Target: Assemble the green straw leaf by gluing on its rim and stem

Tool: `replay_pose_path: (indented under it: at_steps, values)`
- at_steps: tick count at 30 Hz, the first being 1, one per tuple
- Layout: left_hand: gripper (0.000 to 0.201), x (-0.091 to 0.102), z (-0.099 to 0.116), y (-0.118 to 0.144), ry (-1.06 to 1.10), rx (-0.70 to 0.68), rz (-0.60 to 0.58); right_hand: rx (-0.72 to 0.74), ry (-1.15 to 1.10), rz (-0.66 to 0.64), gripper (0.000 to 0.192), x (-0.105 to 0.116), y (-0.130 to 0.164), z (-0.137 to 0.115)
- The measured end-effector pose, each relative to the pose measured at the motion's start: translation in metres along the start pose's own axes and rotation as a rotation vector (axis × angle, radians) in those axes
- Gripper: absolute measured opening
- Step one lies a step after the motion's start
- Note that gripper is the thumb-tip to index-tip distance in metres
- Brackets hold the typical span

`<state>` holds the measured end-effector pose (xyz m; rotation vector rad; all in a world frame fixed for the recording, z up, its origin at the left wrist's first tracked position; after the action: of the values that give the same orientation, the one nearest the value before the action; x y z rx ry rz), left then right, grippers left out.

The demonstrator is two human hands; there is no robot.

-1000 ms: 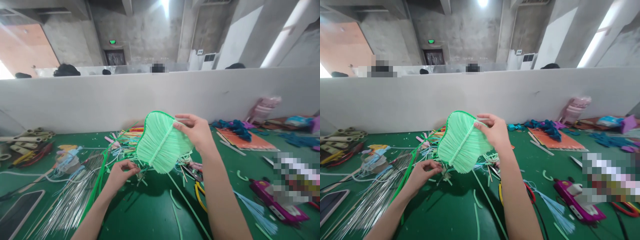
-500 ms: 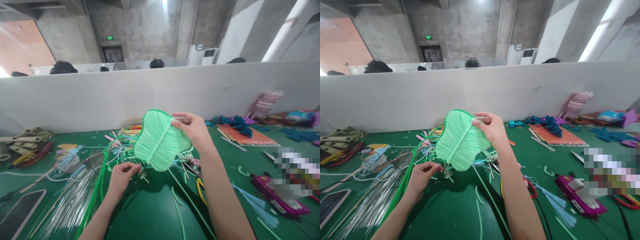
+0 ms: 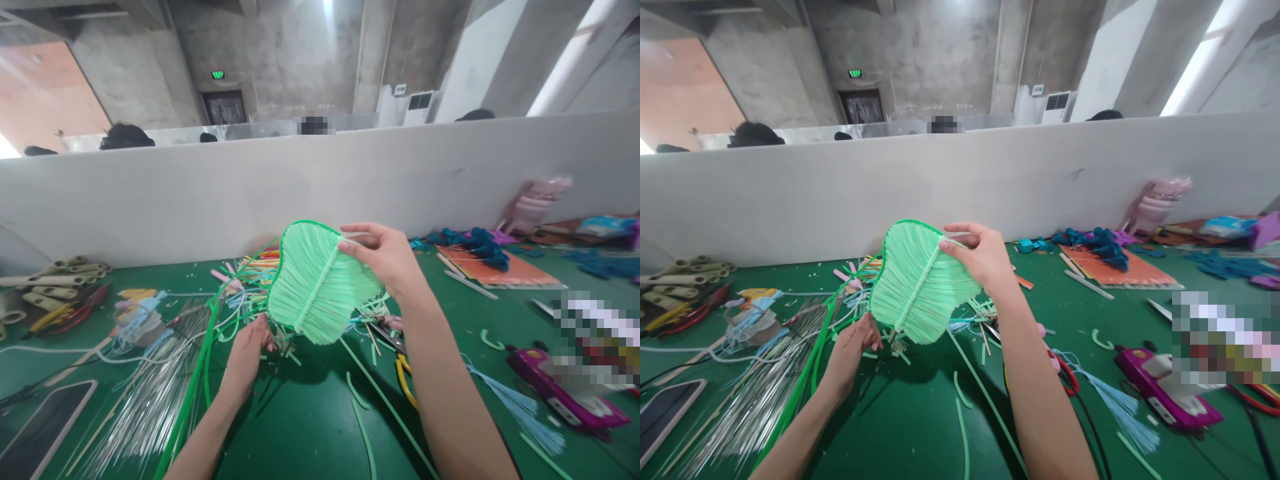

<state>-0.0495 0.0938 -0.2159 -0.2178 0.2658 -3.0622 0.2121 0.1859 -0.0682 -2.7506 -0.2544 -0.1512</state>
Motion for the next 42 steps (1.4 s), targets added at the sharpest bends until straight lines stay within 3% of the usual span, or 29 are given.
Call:
replay_pose_path:
  at_steps: [7, 14, 22, 32, 37, 42]
  values:
    - [0.026, -0.008, 0.011, 0.002, 0.009, 0.017, -0.127, -0.025, -0.024, 0.023, 0.043, 0.005, -0.002, 0.009]
    - [0.023, -0.022, -0.004, 0.004, 0.038, 0.15, -0.234, -0.022, -0.001, -0.014, 0.04, -0.013, -0.002, 0.006]
    - [0.024, -0.016, -0.016, 0.005, 0.153, 0.218, -0.115, 0.012, -0.018, -0.05, 0.039, -0.032, 0.0, 0.001]
    - [0.018, -0.005, -0.013, 0.003, 0.27, 0.121, 0.052, 0.067, -0.157, -0.099, 0.042, -0.046, -0.005, 0.007]
    - [0.024, 0.012, -0.006, 0.001, 0.37, 0.051, 0.138, 0.066, -0.167, -0.113, 0.042, -0.053, -0.004, 0.008]
    - [0.026, 0.018, -0.002, 0.003, 0.384, 0.062, 0.121, 0.034, -0.158, -0.103, 0.041, -0.053, -0.003, 0.014]
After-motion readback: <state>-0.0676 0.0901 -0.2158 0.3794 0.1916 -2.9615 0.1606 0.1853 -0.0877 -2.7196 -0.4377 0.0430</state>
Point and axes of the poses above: each hand's wrist, its own y-axis away from the middle knuckle, its own x-axis out of the back of the hand, z = x × y, the point moved 7 cm from there along -y, towards the middle knuckle, and after that the axes turned 8 degrees about -z, right-handed, at the moved point
